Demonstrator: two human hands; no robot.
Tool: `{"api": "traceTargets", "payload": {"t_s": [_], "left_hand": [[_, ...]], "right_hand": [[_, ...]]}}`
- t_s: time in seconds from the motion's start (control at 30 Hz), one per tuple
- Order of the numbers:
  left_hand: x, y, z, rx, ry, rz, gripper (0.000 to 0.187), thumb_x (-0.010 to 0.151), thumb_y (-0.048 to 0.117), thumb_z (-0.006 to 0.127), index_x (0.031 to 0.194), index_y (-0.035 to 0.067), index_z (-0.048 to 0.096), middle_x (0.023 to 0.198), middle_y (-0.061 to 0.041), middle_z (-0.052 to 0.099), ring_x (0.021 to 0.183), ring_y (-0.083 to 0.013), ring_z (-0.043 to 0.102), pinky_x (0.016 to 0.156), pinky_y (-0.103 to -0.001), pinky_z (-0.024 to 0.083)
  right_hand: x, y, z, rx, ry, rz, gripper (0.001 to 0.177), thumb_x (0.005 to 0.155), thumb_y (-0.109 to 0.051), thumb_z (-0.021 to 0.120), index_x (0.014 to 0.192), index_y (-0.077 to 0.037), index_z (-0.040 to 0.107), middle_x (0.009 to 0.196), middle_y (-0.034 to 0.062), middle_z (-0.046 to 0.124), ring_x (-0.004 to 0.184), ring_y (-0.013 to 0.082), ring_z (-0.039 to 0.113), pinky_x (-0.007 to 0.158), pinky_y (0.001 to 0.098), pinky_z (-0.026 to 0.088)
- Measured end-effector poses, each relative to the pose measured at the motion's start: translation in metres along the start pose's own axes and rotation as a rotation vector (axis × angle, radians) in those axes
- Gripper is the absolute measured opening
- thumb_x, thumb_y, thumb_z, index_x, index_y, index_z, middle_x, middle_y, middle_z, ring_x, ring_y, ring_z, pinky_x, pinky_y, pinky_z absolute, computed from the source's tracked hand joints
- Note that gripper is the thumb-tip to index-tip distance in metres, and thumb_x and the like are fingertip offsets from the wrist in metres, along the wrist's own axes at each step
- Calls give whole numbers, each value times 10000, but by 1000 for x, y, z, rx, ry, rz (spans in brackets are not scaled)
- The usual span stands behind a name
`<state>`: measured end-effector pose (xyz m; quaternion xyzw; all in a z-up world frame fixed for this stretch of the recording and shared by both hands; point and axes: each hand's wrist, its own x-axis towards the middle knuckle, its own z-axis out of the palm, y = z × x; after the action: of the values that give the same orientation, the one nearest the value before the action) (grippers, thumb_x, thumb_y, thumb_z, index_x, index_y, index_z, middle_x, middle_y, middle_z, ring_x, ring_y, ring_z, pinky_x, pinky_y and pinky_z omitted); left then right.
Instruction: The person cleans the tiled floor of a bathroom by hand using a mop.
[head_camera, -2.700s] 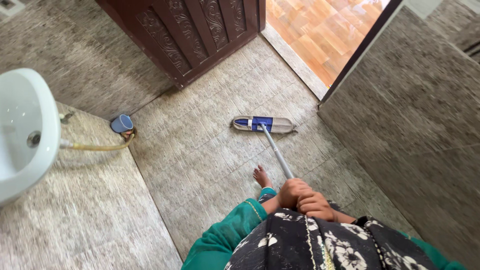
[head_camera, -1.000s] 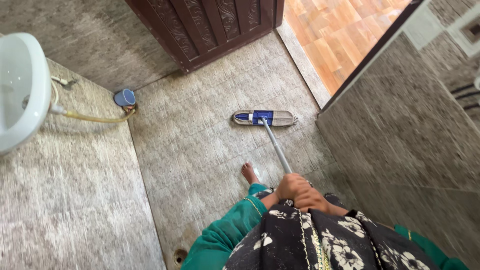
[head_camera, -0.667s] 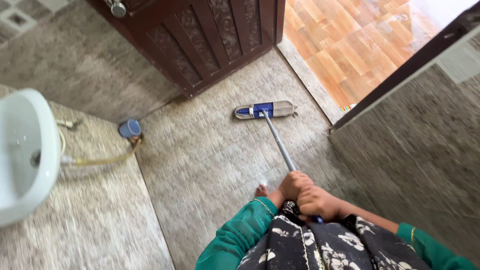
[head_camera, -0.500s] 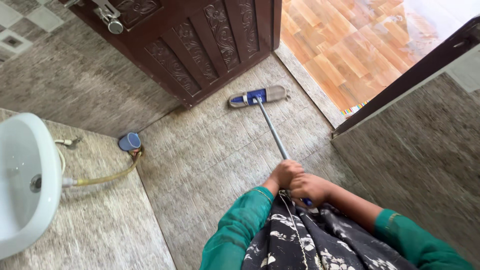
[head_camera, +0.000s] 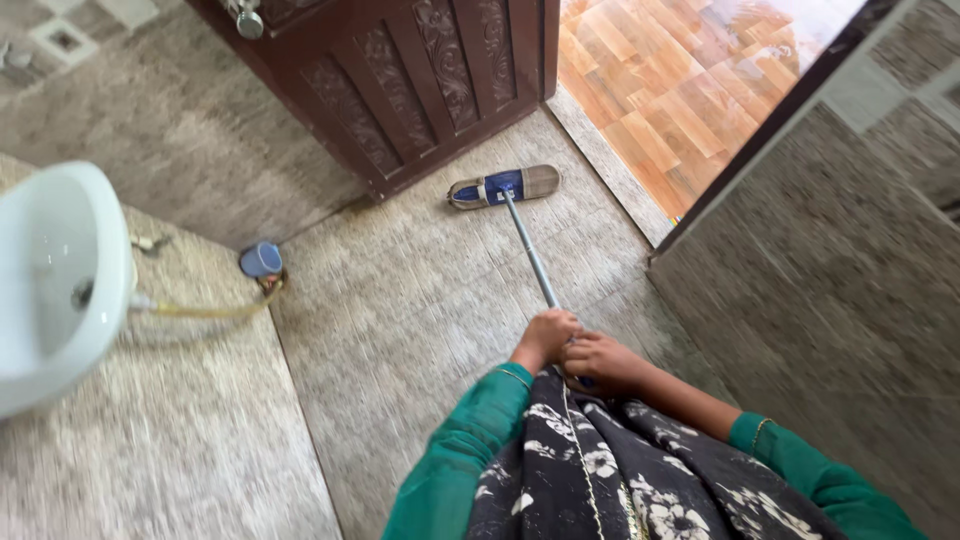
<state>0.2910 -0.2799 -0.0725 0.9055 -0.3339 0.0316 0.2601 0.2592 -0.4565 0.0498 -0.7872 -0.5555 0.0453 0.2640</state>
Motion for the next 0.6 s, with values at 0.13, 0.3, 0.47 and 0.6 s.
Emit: {"api": "traceTargets", "payload": {"t_s": [0.13, 0.3, 0.47, 0.6], "left_hand": [[-24, 84, -26, -51, 83, -61, 113, 748, 275, 690, 767, 164, 697, 822, -34, 692, 832, -283, 703, 712, -422, 569], [-58, 199, -57, -90, -13, -171, 107, 812, 271, 666, 829, 168, 690, 848, -28, 690, 856, -269, 714, 724, -421, 565], [-81, 244, -114, -367, 234, 248, 347, 642, 270, 715, 951, 118, 678, 932, -54, 703, 835, -272, 698, 874, -467, 542], [-86, 241, -107, -504, 127, 159, 279, 653, 277, 753, 863, 109, 683, 800, -79, 665, 783, -316, 680, 737, -414, 548]], "right_hand": [[-39, -84, -43, 54, 271, -72, 140, 869, -216, 744, 805, -119, 666, 916, 11, 722, 932, 204, 717, 992, 434, 509], [-80, -157, -52, 316, 462, -273, 298, 972, -202, 714, 715, -102, 601, 752, 10, 690, 714, 176, 715, 872, 408, 575], [-98, -176, -38, 439, 515, -315, 349, 977, -187, 697, 682, -66, 556, 676, 46, 613, 589, 219, 619, 581, 367, 486], [-84, -170, -31, 419, 521, -419, 356, 971, -160, 688, 675, -68, 513, 675, 38, 573, 582, 211, 598, 555, 371, 491]]}}
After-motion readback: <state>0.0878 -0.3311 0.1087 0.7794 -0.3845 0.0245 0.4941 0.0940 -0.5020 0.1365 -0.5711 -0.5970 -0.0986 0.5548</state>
